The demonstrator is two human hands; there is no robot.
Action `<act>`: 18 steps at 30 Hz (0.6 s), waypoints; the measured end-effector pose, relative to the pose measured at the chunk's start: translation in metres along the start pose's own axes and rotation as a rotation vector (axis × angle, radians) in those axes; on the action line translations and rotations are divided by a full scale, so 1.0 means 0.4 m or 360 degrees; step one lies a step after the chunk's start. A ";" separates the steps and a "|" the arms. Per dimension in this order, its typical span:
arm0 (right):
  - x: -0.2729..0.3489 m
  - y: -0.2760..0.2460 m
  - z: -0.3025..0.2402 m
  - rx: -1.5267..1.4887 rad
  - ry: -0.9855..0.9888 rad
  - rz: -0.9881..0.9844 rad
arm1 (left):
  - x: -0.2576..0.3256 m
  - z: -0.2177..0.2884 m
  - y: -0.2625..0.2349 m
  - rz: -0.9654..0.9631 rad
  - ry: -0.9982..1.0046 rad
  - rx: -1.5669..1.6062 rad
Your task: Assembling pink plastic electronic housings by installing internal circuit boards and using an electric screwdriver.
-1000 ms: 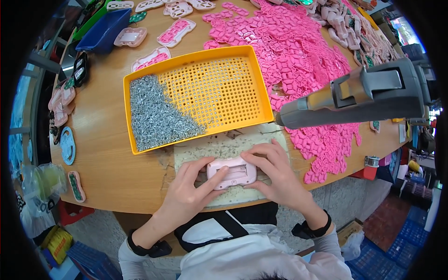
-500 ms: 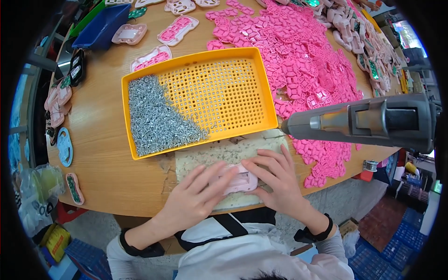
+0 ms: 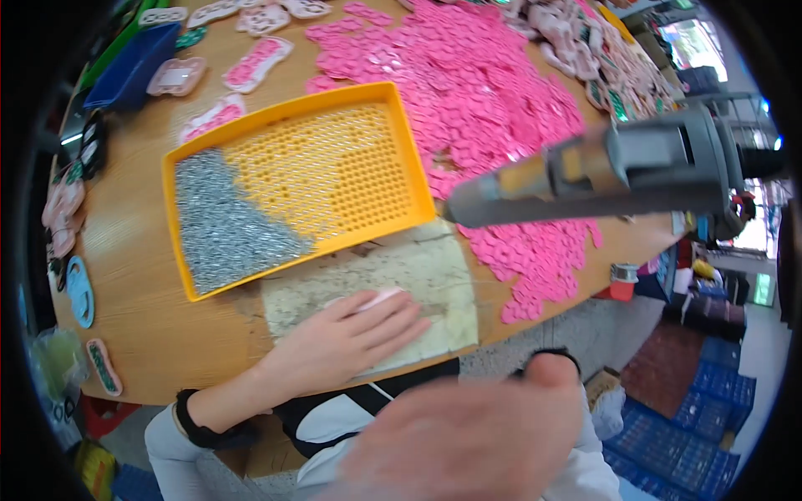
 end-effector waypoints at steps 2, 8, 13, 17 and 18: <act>-0.047 0.044 -0.158 0.0222 -0.0764 0.0295 | -0.022 0.004 -0.015 0.0060 0.0021 -0.0004; -0.047 0.071 -0.168 0.0291 -0.0395 0.0688 | -0.069 -0.006 0.013 0.0071 -0.0167 -0.0189; -0.015 -0.046 -0.155 0.0040 -0.0617 0.0152 | -0.080 -0.035 0.026 0.0148 -0.0290 -0.0089; 0.238 -0.339 -0.034 0.0399 -0.0144 0.1524 | -0.114 -0.015 0.015 0.0249 -0.0266 0.0052; 0.270 -0.412 0.028 0.0565 -0.0016 0.1751 | -0.111 -0.013 0.013 0.0263 -0.0243 0.0056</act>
Point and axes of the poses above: each hand's wrist, its own x-axis away from the middle knuckle, its own y-axis out of the palm, z = x × y, the point moved 9 cm from there along -x, towards the middle knuckle, and after that the axes turned 14 degrees about -x, right-handed, at the moved point
